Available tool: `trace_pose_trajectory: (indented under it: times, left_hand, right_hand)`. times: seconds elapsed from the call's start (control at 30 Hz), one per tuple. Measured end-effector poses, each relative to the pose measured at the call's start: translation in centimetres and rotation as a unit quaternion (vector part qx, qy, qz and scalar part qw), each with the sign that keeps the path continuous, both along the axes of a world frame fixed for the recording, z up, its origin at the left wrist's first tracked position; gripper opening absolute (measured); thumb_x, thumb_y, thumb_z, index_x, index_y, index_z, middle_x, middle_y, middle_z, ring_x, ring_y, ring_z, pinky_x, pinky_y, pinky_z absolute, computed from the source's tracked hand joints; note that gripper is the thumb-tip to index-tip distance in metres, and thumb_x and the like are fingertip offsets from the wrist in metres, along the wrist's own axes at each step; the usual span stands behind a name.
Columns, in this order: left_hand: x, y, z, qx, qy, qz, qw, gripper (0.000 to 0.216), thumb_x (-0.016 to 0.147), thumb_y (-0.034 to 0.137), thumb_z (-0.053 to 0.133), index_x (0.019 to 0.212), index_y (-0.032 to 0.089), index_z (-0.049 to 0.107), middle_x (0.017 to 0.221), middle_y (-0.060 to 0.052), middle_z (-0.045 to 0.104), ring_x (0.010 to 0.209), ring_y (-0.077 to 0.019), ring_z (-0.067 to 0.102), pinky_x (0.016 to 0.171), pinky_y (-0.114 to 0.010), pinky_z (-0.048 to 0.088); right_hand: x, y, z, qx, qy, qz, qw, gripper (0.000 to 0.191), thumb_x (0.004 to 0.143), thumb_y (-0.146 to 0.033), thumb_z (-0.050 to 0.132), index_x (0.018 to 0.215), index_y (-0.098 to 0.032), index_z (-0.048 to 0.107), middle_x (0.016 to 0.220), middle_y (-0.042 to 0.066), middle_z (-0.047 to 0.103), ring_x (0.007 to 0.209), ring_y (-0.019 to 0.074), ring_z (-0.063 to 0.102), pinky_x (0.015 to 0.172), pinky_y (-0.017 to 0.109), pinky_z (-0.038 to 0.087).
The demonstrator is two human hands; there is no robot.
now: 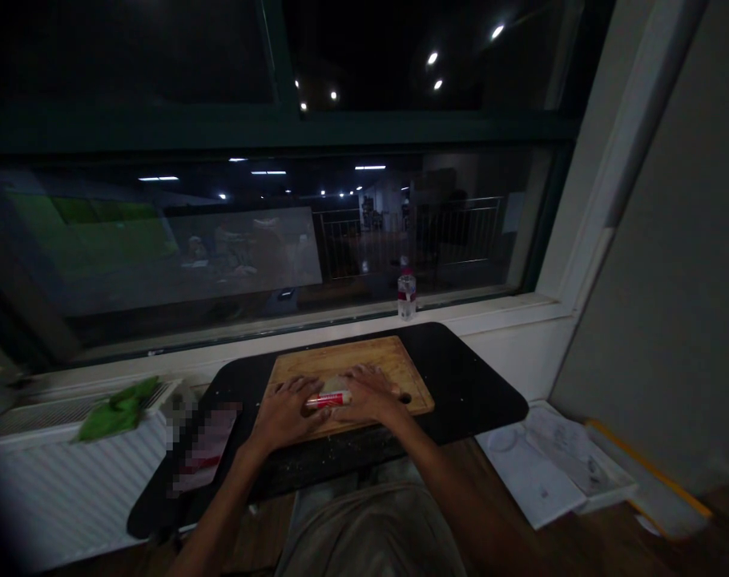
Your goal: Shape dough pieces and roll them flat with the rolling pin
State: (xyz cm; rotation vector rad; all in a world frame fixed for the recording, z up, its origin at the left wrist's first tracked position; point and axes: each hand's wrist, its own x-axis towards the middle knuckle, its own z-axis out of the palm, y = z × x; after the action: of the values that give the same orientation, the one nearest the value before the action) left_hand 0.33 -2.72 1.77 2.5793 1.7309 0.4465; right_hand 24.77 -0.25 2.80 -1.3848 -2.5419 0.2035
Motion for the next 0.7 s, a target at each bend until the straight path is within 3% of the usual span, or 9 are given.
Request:
trace_pose_trajectory:
  times: [0.17,0.33,0.7]
  left_hand:
    - [-0.2,0.0,0.6,-0.034,-0.005,-0.009,0.999,0.054,0.111,0.055,0.044,0.154,0.034,0.068,0.165,-0.003,0.063,0.156,-0.0322,0.051,0.127,-0.054,0.038]
    - [-0.1,-0.2,0.2,-0.011,0.0,-0.009,1.0,0.055,0.116,0.044,0.03,0.156,0.035,0.067,0.161,-0.002,0.067,0.154,-0.0305,0.053,0.125,-0.053,0.041]
    - [-0.4,-1.4,-0.9,0.006,0.0,-0.003,1.0,0.055,0.117,0.044,0.028,0.159,0.038,0.062,0.165,0.002,0.063,0.159,-0.0283,0.05,0.126,-0.052,0.04]
  right_hand:
    - [-0.2,-0.7,-0.8,0.028,0.007,-0.006,1.0,0.077,0.094,-0.065,0.077,0.159,-0.026,0.062,0.158,0.013,0.064,0.149,0.0367,0.052,0.13,0.055,0.033]
    - [-0.5,-1.4,-1.0,0.046,0.006,-0.015,0.999,0.07,0.097,-0.063,0.075,0.157,-0.029,0.065,0.157,0.013,0.065,0.15,0.0367,0.051,0.13,0.057,0.032]
    - [-0.8,-4.2,-0.6,0.072,0.01,-0.011,0.997,0.058,0.104,-0.043,0.067,0.159,-0.027,0.062,0.163,0.012,0.062,0.15,0.0366,0.052,0.128,0.057,0.037]
